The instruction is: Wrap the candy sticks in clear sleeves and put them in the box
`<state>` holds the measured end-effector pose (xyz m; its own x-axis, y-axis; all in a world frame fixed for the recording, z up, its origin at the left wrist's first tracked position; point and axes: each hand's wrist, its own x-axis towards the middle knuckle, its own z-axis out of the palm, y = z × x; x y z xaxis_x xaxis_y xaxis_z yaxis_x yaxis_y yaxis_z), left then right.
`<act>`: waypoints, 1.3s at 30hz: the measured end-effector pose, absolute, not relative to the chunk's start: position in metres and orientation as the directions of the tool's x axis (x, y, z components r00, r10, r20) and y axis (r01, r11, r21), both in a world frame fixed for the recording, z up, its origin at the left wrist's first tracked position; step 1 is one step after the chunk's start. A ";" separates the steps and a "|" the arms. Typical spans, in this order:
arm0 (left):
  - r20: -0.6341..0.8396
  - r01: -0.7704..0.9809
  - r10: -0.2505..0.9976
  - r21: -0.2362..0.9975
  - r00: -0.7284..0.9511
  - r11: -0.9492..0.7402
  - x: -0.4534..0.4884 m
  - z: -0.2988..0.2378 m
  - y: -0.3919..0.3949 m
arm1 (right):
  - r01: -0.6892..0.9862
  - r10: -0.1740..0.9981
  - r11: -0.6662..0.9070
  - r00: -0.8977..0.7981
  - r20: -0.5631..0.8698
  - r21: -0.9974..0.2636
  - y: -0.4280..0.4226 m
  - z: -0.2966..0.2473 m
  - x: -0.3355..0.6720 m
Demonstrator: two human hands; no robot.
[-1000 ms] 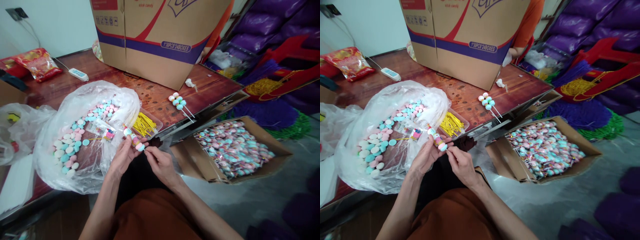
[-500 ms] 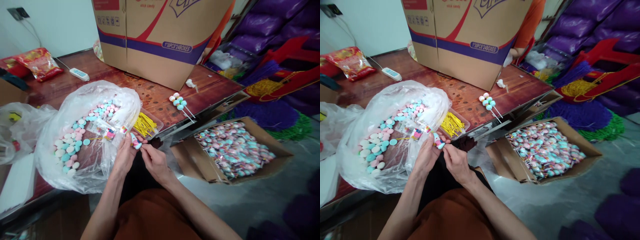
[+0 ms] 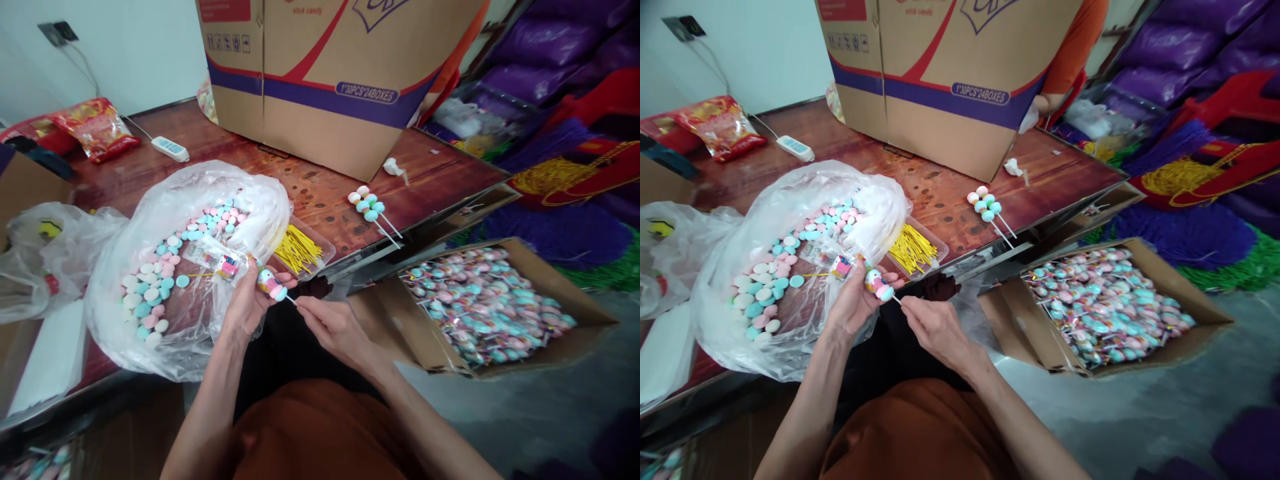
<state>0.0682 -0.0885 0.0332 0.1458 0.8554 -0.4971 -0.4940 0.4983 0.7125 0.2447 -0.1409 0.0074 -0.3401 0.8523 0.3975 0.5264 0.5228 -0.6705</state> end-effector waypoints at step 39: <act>-0.297 -0.348 0.952 0.902 -0.074 0.254 0.070 0.021 -0.107 | 0.675 0.786 0.540 -0.191 0.588 -0.502 -0.137 -0.006 0.233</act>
